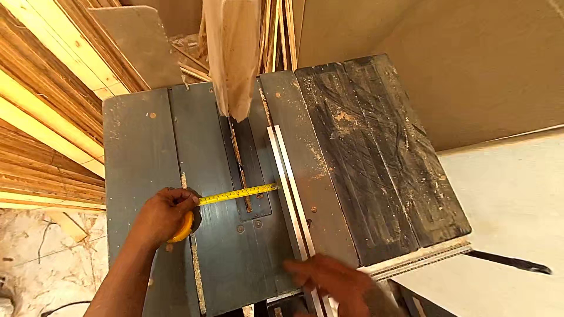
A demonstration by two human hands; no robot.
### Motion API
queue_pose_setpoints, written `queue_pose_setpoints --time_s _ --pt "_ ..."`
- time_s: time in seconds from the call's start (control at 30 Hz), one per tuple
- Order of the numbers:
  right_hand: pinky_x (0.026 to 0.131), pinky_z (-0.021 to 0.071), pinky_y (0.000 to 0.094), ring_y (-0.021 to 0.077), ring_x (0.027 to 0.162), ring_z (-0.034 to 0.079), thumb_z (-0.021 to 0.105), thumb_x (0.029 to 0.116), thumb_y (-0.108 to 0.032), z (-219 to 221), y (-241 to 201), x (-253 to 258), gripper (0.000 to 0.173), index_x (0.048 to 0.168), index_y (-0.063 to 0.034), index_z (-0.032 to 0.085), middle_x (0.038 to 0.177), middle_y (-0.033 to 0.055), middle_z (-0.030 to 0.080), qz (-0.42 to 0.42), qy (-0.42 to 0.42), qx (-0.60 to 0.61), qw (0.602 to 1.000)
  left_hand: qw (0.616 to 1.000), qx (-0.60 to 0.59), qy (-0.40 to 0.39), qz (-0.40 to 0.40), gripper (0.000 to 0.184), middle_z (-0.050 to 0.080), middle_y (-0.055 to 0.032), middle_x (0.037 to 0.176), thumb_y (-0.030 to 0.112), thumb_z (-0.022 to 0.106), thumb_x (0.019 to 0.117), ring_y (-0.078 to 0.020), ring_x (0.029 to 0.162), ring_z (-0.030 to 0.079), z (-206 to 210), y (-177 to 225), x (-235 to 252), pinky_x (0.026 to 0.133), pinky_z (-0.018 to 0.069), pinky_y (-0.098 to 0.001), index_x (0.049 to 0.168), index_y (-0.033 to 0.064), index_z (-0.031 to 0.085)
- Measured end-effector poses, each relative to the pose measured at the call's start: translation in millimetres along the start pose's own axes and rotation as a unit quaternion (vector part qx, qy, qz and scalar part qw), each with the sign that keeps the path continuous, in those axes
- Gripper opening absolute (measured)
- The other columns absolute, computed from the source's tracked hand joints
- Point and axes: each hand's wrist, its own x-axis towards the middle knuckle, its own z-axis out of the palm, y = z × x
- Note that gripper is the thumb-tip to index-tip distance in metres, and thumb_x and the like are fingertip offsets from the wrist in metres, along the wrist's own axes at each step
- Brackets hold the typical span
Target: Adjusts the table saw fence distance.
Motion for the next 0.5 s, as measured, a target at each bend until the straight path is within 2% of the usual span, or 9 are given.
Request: queue_pose_setpoints --time_s 0.07,0.13,0.23,0.3,0.5 --pt "0.099 0.0592 0.0432 0.0222 0.115 0.068 0.080 0.0890 -0.039 25 -15 -2 0.063 0.139 -0.0051 0.061 0.129 0.0124 0.067 0.002 -0.077 0.246 0.966 1.000 0.001 -0.002 -0.007 0.013 0.069 -0.0025 0.105 0.036 0.072 0.0974 -0.0219 0.088 0.067 0 0 0 0.076 0.0558 -0.0536 0.098 0.0243 0.077" --pt "0.106 0.0544 0.0462 0.0248 0.127 0.062 0.080 0.0864 -0.044 53 -17 -1 0.078 0.146 -0.0029 0.053 0.141 0.0136 0.061 0.042 -0.087 0.350 0.932 1.000 0.000 -0.002 -0.009 0.013 0.069 -0.0031 0.104 0.035 0.072 0.0976 -0.0223 0.089 0.066 1 2 1 0.076 0.0551 -0.0538 0.097 0.0237 0.077" --pt "0.106 0.0539 0.0450 0.0247 0.133 0.057 0.081 0.0866 -0.042 87 -6 3 0.081 0.150 -0.0034 0.048 0.148 0.0131 0.054 0.160 0.036 0.374 0.913 1.000 0.003 0.004 -0.005 0.011 0.069 -0.0016 0.104 0.035 0.072 0.0973 -0.0213 0.087 0.067 1 1 0 0.075 0.0555 -0.0535 0.096 0.0251 0.077" --pt "0.103 0.0565 0.0434 0.0238 0.132 0.058 0.081 0.0869 -0.038 97 0 5 0.079 0.149 -0.0029 0.048 0.149 0.0121 0.054 0.200 0.084 0.385 0.897 1.000 0.007 0.007 -0.002 0.010 0.070 -0.0005 0.104 0.035 0.072 0.0973 -0.0204 0.087 0.067 1 0 1 0.075 0.0561 -0.0532 0.096 0.0258 0.077" --pt "0.104 0.0551 0.0439 0.0241 0.134 0.056 0.080 0.0878 -0.037 104 -1 1 0.078 0.150 -0.0023 0.047 0.150 0.0139 0.052 0.191 0.108 0.376 0.900 1.000 0.003 0.015 0.003 0.010 0.069 -0.0020 0.101 0.033 0.072 0.0974 -0.0209 0.085 0.067 3 1 0 0.073 0.0556 -0.0522 0.096 0.0247 0.077"
